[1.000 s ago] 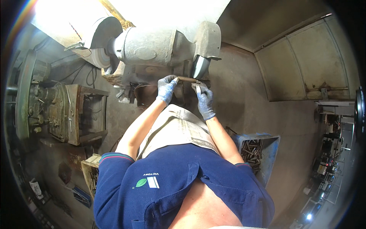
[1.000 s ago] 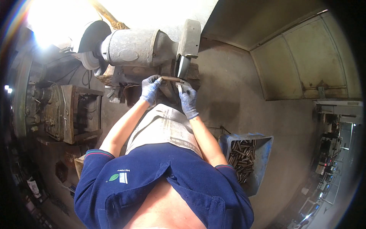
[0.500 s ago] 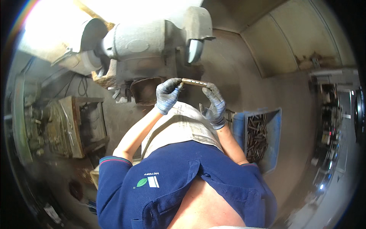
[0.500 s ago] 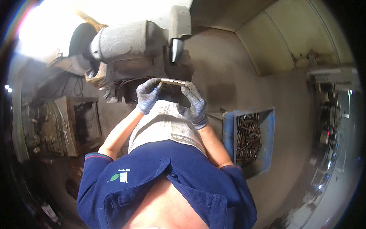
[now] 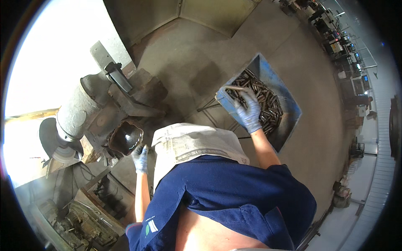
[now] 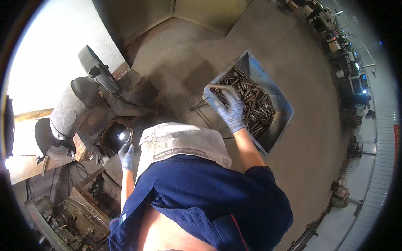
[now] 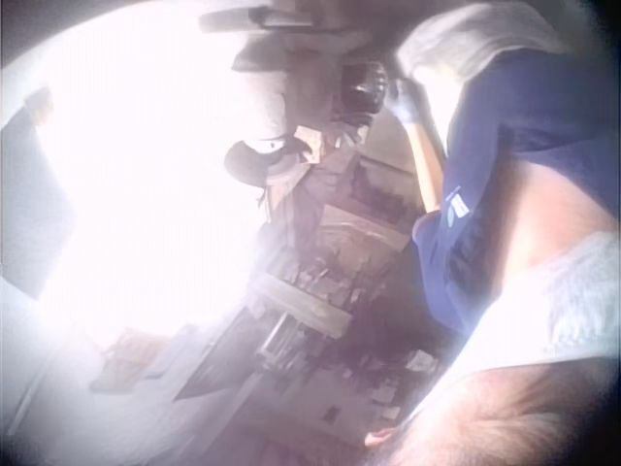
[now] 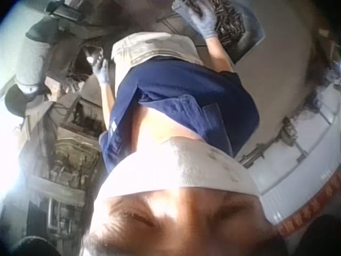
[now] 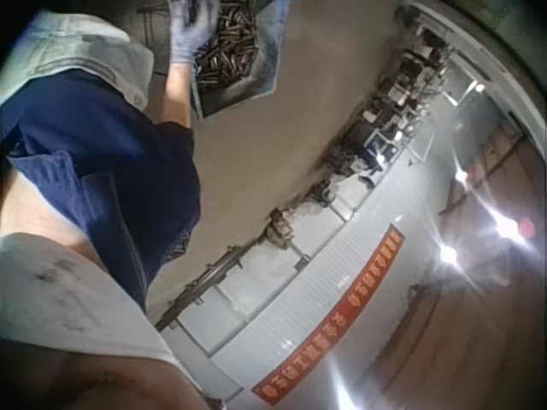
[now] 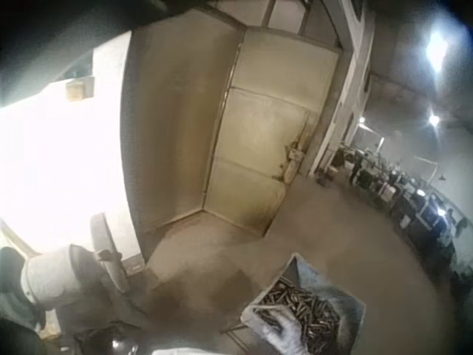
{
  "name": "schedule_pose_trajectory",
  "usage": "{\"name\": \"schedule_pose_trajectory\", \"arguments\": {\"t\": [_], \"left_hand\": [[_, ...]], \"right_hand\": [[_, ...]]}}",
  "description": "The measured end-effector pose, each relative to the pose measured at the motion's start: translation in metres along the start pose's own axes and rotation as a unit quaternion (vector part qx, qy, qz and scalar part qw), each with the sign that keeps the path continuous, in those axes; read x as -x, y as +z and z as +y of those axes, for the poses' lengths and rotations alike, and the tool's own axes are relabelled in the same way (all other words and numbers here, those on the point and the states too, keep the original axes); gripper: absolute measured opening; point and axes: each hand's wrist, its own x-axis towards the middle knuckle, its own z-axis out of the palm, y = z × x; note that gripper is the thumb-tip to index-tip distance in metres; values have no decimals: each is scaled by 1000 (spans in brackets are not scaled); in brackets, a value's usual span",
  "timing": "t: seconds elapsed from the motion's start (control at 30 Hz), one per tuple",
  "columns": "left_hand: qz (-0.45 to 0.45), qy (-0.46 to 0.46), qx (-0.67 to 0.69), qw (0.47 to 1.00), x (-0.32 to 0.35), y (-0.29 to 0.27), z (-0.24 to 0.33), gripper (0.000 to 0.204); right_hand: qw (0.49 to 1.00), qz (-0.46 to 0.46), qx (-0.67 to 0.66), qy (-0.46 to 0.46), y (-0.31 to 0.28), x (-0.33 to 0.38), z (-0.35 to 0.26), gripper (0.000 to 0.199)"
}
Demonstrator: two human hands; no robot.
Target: The person picks up metal pipes one at a time from a large bin and smooths the edges of each pipe using a bench grinder before placing it into another container.
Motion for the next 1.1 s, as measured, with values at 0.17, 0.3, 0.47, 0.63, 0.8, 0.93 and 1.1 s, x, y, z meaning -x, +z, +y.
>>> {"name": "schedule_pose_trajectory", "arguments": {"t": [0.17,0.3,0.47,0.63,0.8,0.93,1.1], "left_hand": [[-39,-108,-91,989,43,1,-28,13],[-71,-75,-209,972,55,22,35,14],[42,-24,-295,954,97,-11,41,26],[264,-113,-314,905,210,-42,91,28],[638,-84,-66,762,389,-68,83,15],[738,-89,132,656,475,-93,-18,21],[621,-307,-91,716,461,-123,-77,39]], "right_hand": [[982,-96,91,135,-16,-14,29,41],[953,-213,-176,127,45,-21,-3,30],[829,-457,-322,-14,150,7,-96,14],[687,-640,-343,16,179,15,-135,19],[661,-703,-261,-6,173,12,-160,15],[643,-725,-240,-61,204,29,-165,25],[631,-727,-258,-78,215,57,-180,22]]}}
